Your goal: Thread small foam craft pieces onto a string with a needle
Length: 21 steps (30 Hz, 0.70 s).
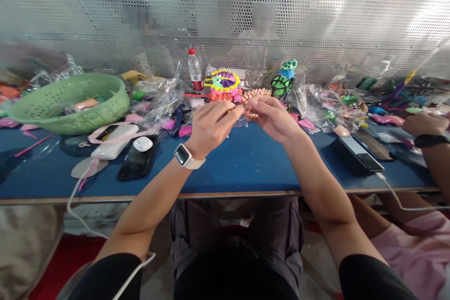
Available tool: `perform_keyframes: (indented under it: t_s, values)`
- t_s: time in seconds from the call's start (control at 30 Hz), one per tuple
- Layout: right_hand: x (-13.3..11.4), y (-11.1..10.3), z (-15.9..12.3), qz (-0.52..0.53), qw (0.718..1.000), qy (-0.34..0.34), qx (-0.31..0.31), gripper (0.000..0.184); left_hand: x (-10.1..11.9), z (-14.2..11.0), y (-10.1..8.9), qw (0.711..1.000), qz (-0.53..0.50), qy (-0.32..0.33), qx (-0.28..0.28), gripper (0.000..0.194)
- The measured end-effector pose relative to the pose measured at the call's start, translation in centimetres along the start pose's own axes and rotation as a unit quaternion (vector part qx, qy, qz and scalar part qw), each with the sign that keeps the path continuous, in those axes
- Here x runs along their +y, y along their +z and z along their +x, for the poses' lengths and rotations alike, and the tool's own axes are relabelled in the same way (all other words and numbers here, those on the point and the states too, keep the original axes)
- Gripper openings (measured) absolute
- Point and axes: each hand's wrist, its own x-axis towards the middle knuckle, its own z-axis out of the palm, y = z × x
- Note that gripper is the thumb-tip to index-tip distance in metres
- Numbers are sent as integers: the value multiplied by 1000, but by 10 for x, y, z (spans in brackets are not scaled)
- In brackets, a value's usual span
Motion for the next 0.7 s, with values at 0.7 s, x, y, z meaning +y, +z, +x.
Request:
perform_keyframes:
  t_s: [0.7]
  values:
    - [17, 9, -3, -94, 980, -141, 101, 26, 0, -2, 12, 991, -69, -116, -9, 21]
